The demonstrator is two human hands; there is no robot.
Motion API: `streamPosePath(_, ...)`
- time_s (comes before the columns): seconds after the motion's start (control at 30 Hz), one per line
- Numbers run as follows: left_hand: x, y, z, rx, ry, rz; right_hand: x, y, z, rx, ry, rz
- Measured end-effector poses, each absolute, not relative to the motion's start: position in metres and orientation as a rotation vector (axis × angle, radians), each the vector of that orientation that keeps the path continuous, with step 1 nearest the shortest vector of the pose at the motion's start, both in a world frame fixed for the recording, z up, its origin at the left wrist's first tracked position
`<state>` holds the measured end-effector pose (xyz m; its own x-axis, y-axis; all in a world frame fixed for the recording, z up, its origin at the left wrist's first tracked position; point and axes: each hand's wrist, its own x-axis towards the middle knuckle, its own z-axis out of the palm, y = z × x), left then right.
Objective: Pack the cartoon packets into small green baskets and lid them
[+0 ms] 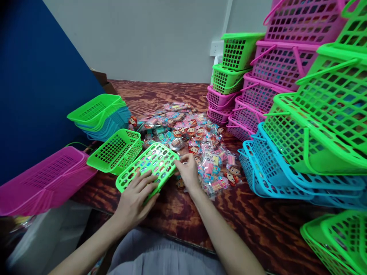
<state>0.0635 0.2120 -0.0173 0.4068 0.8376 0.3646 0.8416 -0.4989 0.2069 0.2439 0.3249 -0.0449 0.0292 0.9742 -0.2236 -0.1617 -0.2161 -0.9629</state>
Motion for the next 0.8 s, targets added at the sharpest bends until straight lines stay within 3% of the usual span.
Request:
streamPosePath(0.23, 0.064, 0.213, -0.022, -2.612, -1.574, -0.560, 0.251, 0.337, -0.047, -1.273, -1.250, 1.500)
streamPosePath(0.53, 0.065, 0.221, -0.001, -2.677, -1.636, -0.422, 0.244, 0.359, -0.029, -1.563, -1.856, 0.887)
streamPosePath(0.8, 0.042, 0.348, 0.001, -2.214, -2.478, -0.799, 0.241, 0.361, -0.032, -1.539, -2.001, 0.735)
